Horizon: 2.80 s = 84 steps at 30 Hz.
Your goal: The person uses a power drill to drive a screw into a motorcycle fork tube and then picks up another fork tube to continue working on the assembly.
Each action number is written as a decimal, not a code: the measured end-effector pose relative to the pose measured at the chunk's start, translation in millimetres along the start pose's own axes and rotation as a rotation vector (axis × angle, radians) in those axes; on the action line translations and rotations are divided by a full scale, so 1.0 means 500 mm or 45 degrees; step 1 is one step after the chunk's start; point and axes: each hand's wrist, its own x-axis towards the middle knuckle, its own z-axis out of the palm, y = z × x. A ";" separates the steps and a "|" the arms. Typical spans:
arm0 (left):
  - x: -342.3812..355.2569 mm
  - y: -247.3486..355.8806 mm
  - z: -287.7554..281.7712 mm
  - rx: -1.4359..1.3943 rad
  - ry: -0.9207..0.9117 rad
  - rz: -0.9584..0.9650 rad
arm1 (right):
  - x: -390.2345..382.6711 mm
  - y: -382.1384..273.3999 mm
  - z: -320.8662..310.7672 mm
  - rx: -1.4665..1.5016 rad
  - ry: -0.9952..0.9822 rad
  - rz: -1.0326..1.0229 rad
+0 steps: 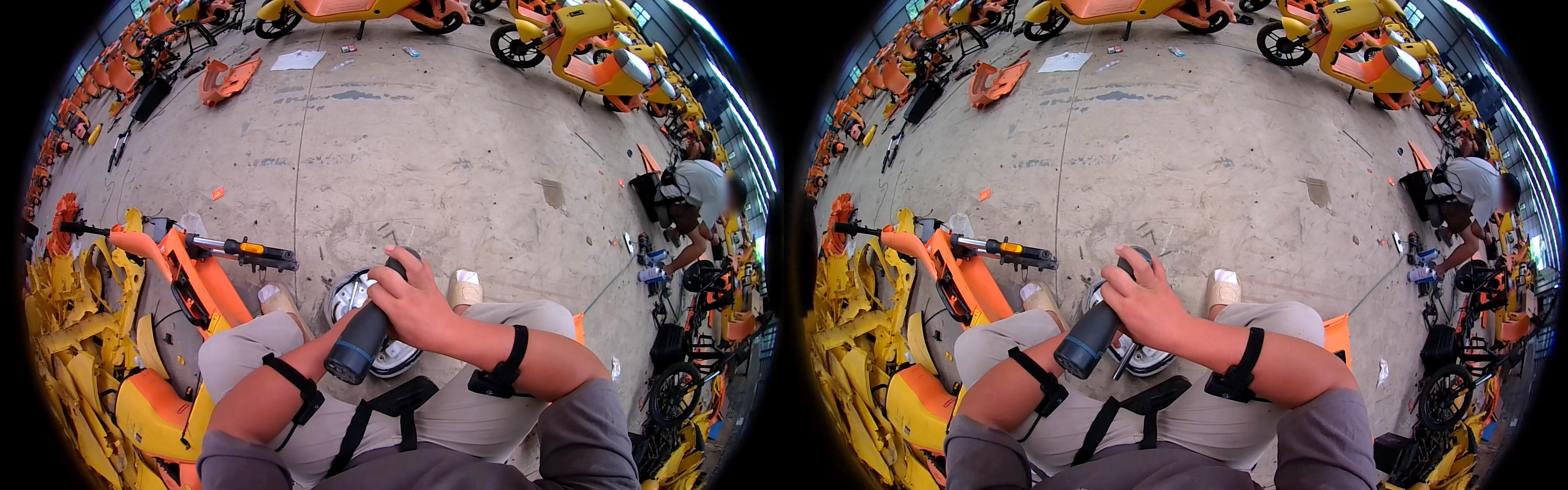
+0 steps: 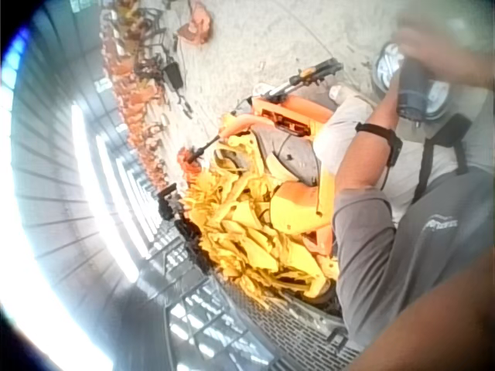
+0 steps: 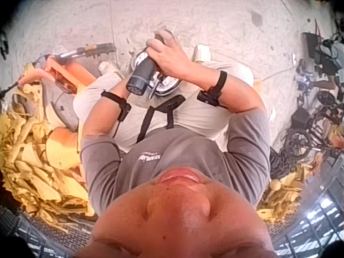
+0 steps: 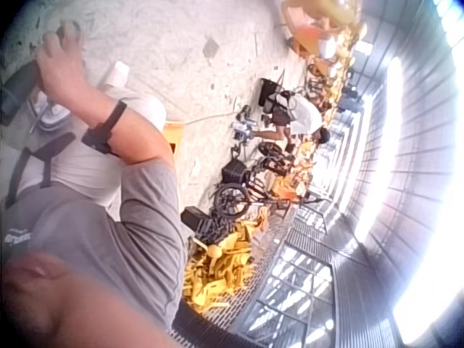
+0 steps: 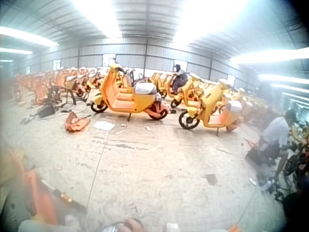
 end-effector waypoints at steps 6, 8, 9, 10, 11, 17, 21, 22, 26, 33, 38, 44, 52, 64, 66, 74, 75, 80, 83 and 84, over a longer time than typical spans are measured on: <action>0.001 0.002 -0.001 0.037 -0.005 -0.001 | 0.000 0.000 0.001 -0.002 0.025 -0.013; 0.003 0.002 -0.001 0.045 -0.007 -0.001 | 0.000 0.000 0.000 0.000 0.017 -0.007; 0.003 0.002 -0.002 0.055 -0.010 -0.001 | 0.000 0.000 0.000 0.003 0.010 -0.001; 0.003 0.002 -0.002 0.059 -0.009 -0.001 | 0.000 0.000 -0.002 0.002 0.010 0.000; 0.003 0.002 -0.003 0.069 -0.010 -0.002 | -0.001 0.000 -0.003 -0.004 0.008 -0.001; -0.012 0.002 -0.015 0.158 0.015 -0.010 | -0.006 0.007 0.010 0.012 0.054 -0.036; -0.019 -0.003 -0.024 0.226 0.032 -0.023 | -0.006 0.005 0.012 0.017 0.049 -0.046; -0.019 -0.004 -0.025 0.246 0.034 -0.024 | -0.006 0.006 0.014 0.017 0.048 -0.044; -0.016 -0.006 -0.025 0.226 0.037 -0.031 | -0.006 0.009 0.019 0.021 0.083 -0.031; 0.004 0.011 -0.004 -0.072 0.008 -0.011 | -0.007 0.012 0.023 0.043 0.119 -0.017; 0.018 0.016 0.004 -0.023 0.024 0.028 | -0.009 0.017 0.021 0.083 0.136 0.025; 0.005 0.022 0.011 0.127 0.084 0.108 | 0.001 0.016 0.017 0.094 0.125 0.012; 0.001 0.074 0.057 0.798 0.276 0.208 | 0.010 0.028 0.018 0.056 0.163 0.104; 0.009 -0.110 -0.132 1.088 0.322 0.428 | 0.020 0.039 0.020 0.049 0.171 0.165; 0.022 -0.117 -0.144 1.341 0.322 0.541 | 0.012 0.047 0.022 0.020 0.156 0.153; 0.035 -0.133 -0.124 1.196 0.571 0.644 | 0.014 0.030 0.018 0.021 0.143 0.096; 0.035 -0.128 -0.118 1.142 0.581 0.652 | 0.014 0.028 0.019 0.006 0.133 0.083; 0.037 -0.110 -0.099 0.933 0.632 0.696 | 0.009 0.028 0.026 -0.026 0.176 0.020; 0.039 -0.110 -0.099 0.897 0.642 0.708 | 0.009 0.030 0.027 -0.036 0.176 -0.002; 0.040 -0.111 -0.100 0.889 0.638 0.718 | 0.009 0.029 0.026 -0.019 0.172 0.003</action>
